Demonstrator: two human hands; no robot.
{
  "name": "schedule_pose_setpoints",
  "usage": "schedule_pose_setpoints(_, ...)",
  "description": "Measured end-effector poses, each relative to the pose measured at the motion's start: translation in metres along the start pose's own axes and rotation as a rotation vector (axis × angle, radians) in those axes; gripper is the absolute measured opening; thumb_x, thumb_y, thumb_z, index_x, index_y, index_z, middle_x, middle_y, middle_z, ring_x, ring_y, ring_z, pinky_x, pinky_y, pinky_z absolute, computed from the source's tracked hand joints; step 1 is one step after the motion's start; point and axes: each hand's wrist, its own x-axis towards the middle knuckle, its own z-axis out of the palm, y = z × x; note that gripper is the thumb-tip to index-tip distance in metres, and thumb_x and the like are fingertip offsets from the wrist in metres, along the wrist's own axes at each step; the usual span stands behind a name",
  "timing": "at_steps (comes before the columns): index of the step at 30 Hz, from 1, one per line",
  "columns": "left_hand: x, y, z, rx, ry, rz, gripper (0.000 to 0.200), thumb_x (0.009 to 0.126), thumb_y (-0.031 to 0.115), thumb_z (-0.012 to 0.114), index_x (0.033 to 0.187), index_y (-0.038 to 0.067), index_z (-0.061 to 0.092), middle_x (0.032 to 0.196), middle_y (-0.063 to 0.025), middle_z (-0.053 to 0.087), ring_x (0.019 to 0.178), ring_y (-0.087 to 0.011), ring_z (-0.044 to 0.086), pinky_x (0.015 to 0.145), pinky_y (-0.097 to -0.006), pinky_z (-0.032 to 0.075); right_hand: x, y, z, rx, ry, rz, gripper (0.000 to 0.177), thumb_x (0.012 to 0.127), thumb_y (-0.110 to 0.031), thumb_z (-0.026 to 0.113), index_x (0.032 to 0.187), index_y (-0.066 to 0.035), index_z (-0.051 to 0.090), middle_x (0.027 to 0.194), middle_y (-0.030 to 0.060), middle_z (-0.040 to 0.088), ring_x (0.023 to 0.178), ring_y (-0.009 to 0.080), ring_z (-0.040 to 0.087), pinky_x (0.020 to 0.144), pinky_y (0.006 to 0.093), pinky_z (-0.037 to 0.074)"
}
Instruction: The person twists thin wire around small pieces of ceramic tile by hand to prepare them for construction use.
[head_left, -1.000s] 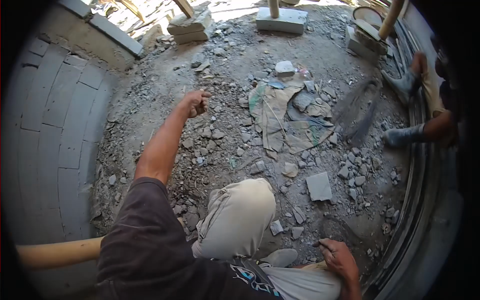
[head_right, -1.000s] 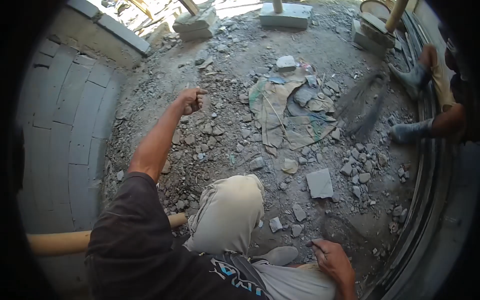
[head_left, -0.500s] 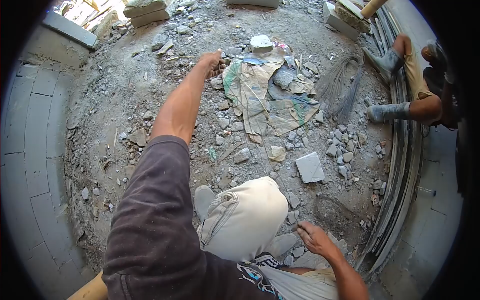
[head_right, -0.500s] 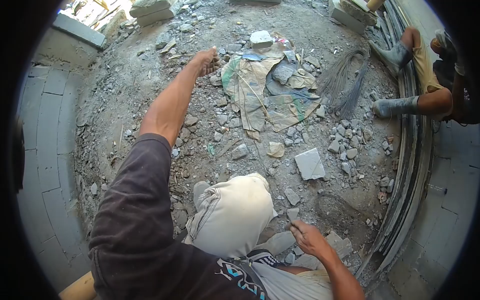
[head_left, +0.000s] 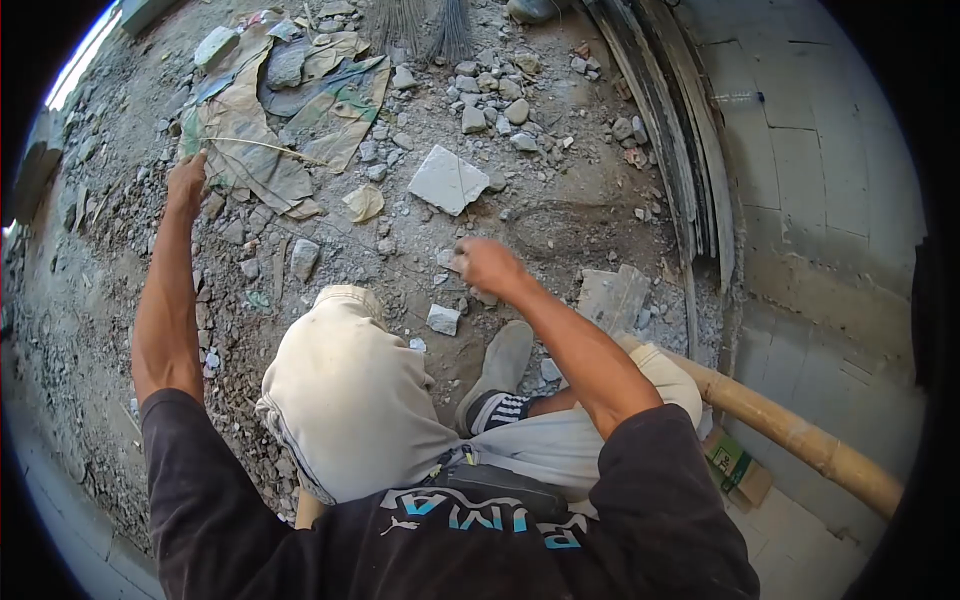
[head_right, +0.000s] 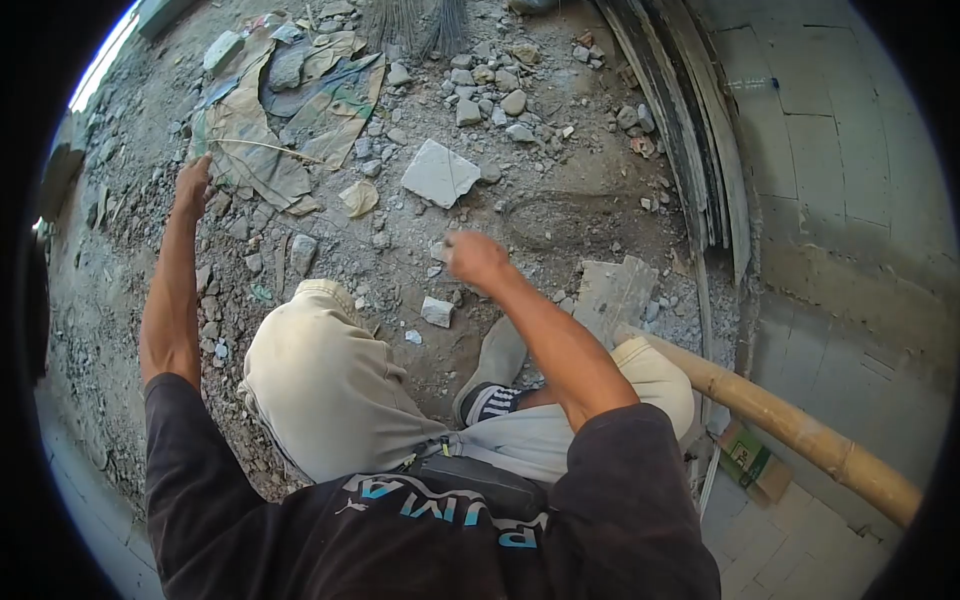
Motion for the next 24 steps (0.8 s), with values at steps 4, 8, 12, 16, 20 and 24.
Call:
schedule_pose_setpoints(4,-0.063,0.020,0.007,-0.027,-0.100,0.140,0.051,0.089,0.038,0.060,0.130,0.009,0.050,0.116,-0.0091,0.055,0.101,-0.0201,0.053,0.082,-0.0364,0.046,0.000,0.065,-0.030,0.084,0.391,0.429,0.031,0.083,-0.023,0.060,0.104,-0.001,0.062,0.103,0.0248,0.062,0.101,0.0390,0.058,0.090,0.0449,0.045)
schedule_pose_setpoints(8,-0.127,0.027,0.031,-0.124,-0.254,0.230,0.051,0.089,0.036,0.059,0.130,0.007,0.049,0.116,-0.0094,0.057,0.102,-0.0206,0.057,0.081,-0.0330,0.048,-0.009,0.086,-0.020,0.024,0.349,0.555,0.041,0.082,-0.027,0.064,0.116,-0.004,0.058,0.121,0.0218,0.053,0.119,0.0367,0.046,0.099,0.0452,0.039)
schedule_pose_setpoints(12,-0.186,0.019,0.076,-0.040,-0.490,0.172,0.047,0.090,0.035,0.057,0.126,0.006,0.052,0.114,-0.0092,0.060,0.099,-0.0196,0.059,0.080,-0.0309,0.048,-0.006,0.084,0.000,-0.043,0.317,0.554,0.044,0.082,-0.031,0.065,0.119,-0.009,0.057,0.128,0.0183,0.046,0.125,0.0350,0.040,0.099,0.0501,0.037)
schedule_pose_setpoints(16,-0.223,-0.014,0.130,0.061,-0.822,0.095,0.045,0.092,0.036,0.056,0.124,0.005,0.054,0.106,-0.0072,0.061,0.092,-0.0169,0.059,0.075,-0.0303,0.049,-0.008,0.079,-0.001,-0.073,0.261,0.534,0.043,0.081,-0.030,0.066,0.118,-0.010,0.057,0.128,0.0160,0.045,0.126,0.0351,0.039,0.098,0.0518,0.037)
schedule_pose_setpoints(20,-0.250,-0.032,0.188,0.232,-1.101,0.029,0.052,0.092,0.038,0.056,0.130,0.003,0.048,0.114,-0.0108,0.059,0.097,-0.0191,0.058,0.080,-0.0321,0.050,-0.015,0.079,-0.008,-0.045,0.206,0.407,0.034,0.083,-0.027,0.063,0.108,-0.006,0.057,0.111,0.0171,0.057,0.109,0.0339,0.053,0.092,0.0488,0.041)
schedule_pose_setpoints(24,-0.274,-0.044,0.233,0.167,-1.190,-0.051,0.063,0.091,0.040,0.058,0.136,0.001,0.040,0.125,-0.0162,0.053,0.107,-0.0257,0.056,0.086,-0.0373,0.050,-0.021,0.068,-0.008,0.248,0.271,0.256,0.027,0.085,-0.026,0.059,0.098,-0.003,0.056,0.088,0.0166,0.064,0.084,0.0327,0.061,0.079,0.0437,0.046)
